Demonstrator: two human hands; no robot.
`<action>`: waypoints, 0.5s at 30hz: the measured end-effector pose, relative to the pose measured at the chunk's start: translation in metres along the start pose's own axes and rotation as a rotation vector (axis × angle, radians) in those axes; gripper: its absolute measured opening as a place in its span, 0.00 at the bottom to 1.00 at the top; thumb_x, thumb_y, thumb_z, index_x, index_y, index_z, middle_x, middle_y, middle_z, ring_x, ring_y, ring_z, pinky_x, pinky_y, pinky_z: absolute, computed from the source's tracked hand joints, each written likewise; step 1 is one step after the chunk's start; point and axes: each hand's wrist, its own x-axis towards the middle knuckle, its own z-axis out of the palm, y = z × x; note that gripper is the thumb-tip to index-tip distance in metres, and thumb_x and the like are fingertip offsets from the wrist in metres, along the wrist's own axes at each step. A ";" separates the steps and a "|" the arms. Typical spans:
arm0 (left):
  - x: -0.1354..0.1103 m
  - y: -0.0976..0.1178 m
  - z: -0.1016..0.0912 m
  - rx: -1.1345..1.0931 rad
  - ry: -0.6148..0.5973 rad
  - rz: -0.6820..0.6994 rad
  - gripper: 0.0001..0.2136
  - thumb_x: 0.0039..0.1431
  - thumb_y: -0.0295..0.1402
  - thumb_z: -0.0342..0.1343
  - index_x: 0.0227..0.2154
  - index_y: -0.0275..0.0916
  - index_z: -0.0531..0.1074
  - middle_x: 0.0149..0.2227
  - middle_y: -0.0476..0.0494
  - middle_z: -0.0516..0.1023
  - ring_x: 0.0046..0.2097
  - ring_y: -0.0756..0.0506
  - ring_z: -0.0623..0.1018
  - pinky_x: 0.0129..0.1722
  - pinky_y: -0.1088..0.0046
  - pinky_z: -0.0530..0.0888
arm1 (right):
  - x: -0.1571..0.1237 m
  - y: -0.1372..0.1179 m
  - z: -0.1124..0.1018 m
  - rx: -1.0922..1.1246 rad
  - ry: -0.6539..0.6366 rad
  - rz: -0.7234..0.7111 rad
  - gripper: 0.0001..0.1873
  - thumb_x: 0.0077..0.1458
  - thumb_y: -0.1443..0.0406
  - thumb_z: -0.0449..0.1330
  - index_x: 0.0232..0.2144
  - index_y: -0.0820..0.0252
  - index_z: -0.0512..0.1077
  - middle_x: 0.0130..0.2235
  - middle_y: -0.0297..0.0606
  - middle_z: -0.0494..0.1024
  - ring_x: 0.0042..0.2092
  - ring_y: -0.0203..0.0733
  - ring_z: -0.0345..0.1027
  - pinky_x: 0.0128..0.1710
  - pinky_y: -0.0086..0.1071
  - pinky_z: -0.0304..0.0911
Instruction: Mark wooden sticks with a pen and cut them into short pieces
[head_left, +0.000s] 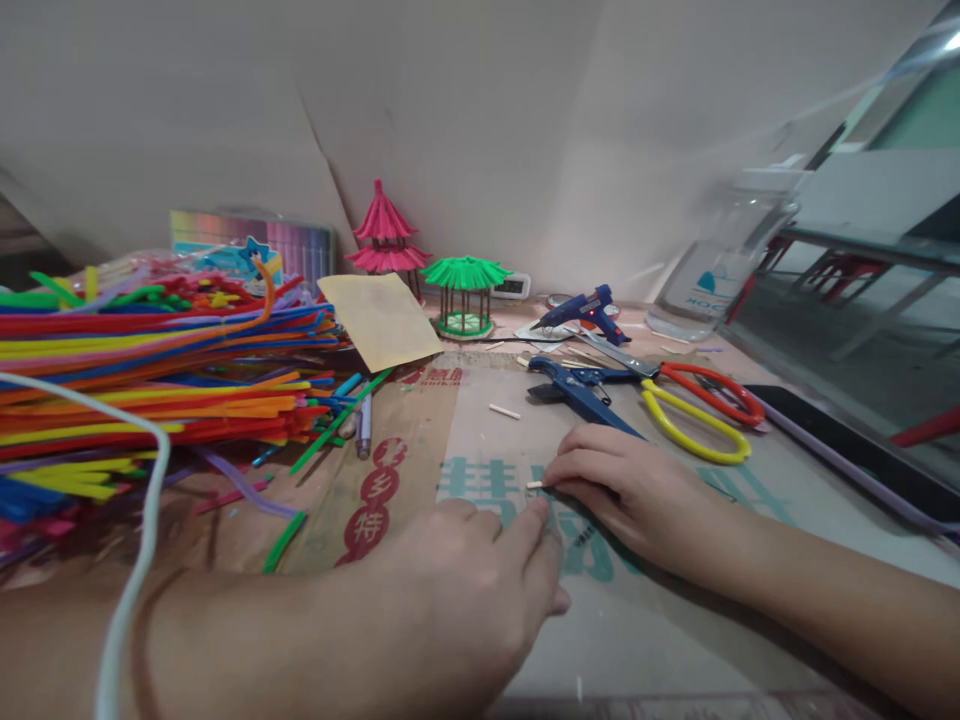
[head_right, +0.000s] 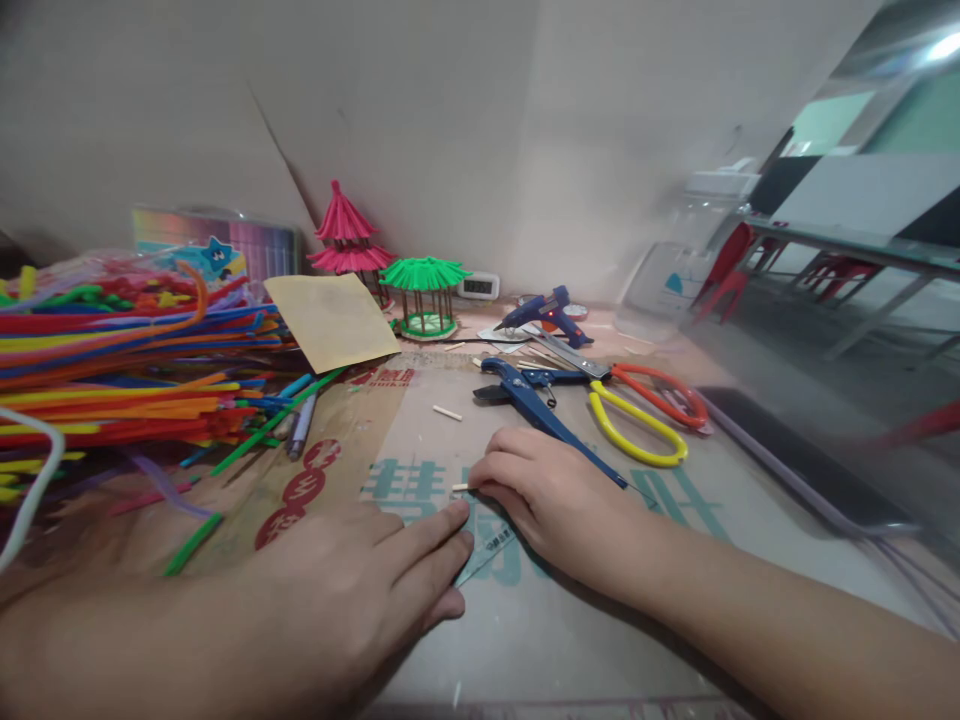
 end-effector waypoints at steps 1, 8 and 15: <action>0.001 -0.010 0.001 -0.084 -0.012 -0.021 0.13 0.69 0.34 0.47 0.40 0.36 0.76 0.40 0.41 0.83 0.30 0.44 0.79 0.26 0.66 0.75 | 0.001 0.000 0.000 0.003 0.000 0.002 0.11 0.66 0.70 0.51 0.38 0.61 0.74 0.39 0.41 0.75 0.40 0.40 0.70 0.41 0.33 0.67; 0.017 -0.092 0.031 -0.256 0.018 -0.328 0.15 0.67 0.32 0.51 0.53 0.36 0.73 0.55 0.36 0.75 0.56 0.37 0.72 0.55 0.54 0.69 | 0.001 0.000 0.001 0.004 -0.012 0.006 0.11 0.66 0.71 0.51 0.39 0.61 0.74 0.38 0.40 0.75 0.40 0.40 0.69 0.41 0.33 0.66; 0.022 -0.096 0.041 -0.491 0.040 -0.432 0.07 0.62 0.31 0.58 0.33 0.35 0.79 0.37 0.40 0.78 0.45 0.39 0.75 0.49 0.60 0.69 | 0.000 -0.002 -0.001 -0.026 -0.041 0.027 0.10 0.66 0.70 0.51 0.39 0.61 0.73 0.38 0.40 0.74 0.41 0.41 0.68 0.42 0.34 0.65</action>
